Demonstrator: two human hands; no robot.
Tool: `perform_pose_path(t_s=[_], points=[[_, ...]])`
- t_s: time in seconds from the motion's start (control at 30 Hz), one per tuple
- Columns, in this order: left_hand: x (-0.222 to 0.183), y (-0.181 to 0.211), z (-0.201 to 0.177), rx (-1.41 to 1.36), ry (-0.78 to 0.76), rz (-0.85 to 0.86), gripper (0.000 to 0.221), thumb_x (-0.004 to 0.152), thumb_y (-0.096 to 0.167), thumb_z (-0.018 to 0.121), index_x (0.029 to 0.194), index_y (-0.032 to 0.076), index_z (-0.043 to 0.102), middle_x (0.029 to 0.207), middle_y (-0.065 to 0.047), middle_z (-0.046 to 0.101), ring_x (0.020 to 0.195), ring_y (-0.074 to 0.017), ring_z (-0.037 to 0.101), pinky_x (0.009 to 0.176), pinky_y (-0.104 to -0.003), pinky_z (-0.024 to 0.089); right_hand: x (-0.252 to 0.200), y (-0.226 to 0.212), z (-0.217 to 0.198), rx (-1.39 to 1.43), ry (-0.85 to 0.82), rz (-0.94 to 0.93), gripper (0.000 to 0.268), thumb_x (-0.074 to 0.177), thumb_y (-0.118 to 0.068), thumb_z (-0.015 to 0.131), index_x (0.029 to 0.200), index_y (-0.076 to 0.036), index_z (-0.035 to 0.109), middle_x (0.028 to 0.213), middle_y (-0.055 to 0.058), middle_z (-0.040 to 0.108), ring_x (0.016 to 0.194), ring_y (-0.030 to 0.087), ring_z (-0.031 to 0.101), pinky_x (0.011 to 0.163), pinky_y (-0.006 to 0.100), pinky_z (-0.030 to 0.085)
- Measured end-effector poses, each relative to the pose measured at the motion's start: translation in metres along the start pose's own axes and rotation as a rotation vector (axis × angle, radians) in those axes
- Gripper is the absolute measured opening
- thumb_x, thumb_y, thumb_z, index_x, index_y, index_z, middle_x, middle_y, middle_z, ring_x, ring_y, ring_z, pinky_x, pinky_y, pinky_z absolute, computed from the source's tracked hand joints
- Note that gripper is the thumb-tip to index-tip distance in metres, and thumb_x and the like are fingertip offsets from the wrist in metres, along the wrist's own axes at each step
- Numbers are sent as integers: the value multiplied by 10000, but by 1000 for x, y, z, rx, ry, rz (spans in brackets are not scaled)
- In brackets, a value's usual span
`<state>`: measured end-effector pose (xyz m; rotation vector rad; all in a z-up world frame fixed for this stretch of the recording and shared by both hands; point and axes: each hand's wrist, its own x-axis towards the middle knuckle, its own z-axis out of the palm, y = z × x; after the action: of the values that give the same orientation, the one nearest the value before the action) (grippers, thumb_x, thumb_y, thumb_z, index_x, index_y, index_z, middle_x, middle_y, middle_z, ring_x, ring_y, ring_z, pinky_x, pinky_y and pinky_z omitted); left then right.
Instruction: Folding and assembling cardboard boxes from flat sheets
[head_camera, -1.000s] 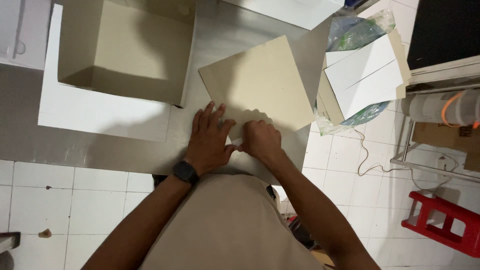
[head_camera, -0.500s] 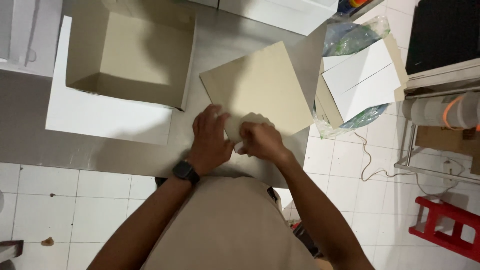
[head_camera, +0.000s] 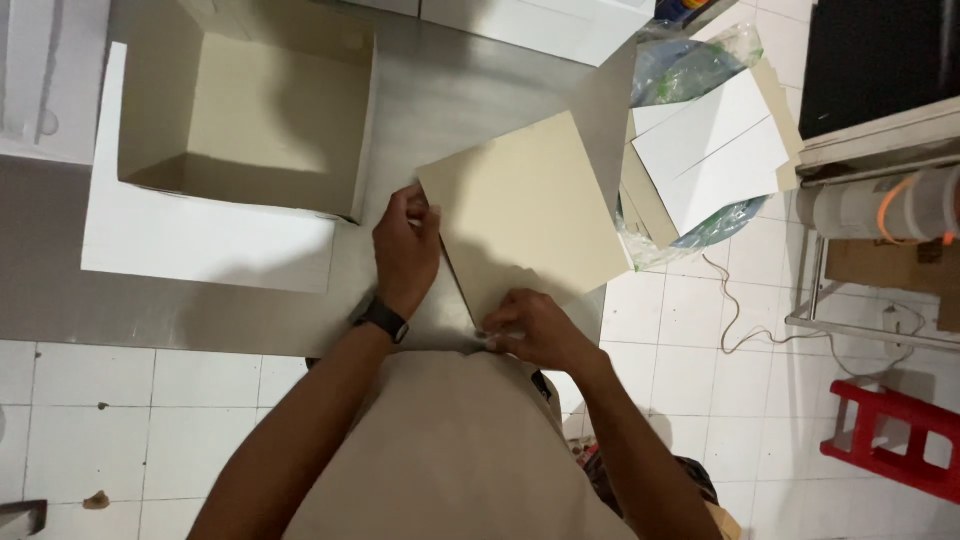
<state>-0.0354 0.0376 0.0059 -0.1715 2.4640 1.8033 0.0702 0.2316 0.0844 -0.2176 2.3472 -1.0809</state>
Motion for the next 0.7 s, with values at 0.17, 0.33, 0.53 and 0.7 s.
perform_pose_path(t_s=[0.17,0.33,0.53,0.7], points=[[6,19,-13,62,-19,41,309,1061,236,589,1269,7,592,1070,-194,703,983,-364,725,746,-463,595,-2,5,-2,-18,-39,-7,127,785,-212,874,878,-148,816,825,137,667,860,371,691,795,471,559],[18,12,-22,189,-76,106,166,943,59,687,1097,49,626,924,-103,658,938,-313,693,794,-461,556,-5,5,-5,22,-48,3,136,779,-217,872,888,-148,829,785,144,651,826,361,687,795,470,571],[5,-10,-21,350,-109,318,94,952,-2,604,960,89,624,947,-96,629,915,-375,690,747,-483,564,1,24,7,-69,1,-35,108,772,-269,871,850,-211,823,769,116,663,824,361,681,786,487,551],[-2,-36,-29,883,-58,671,132,952,92,629,1007,181,710,960,5,665,913,-210,690,693,-299,539,1,26,5,-66,2,-21,100,789,-286,859,843,-212,819,767,111,665,826,353,682,784,480,552]])
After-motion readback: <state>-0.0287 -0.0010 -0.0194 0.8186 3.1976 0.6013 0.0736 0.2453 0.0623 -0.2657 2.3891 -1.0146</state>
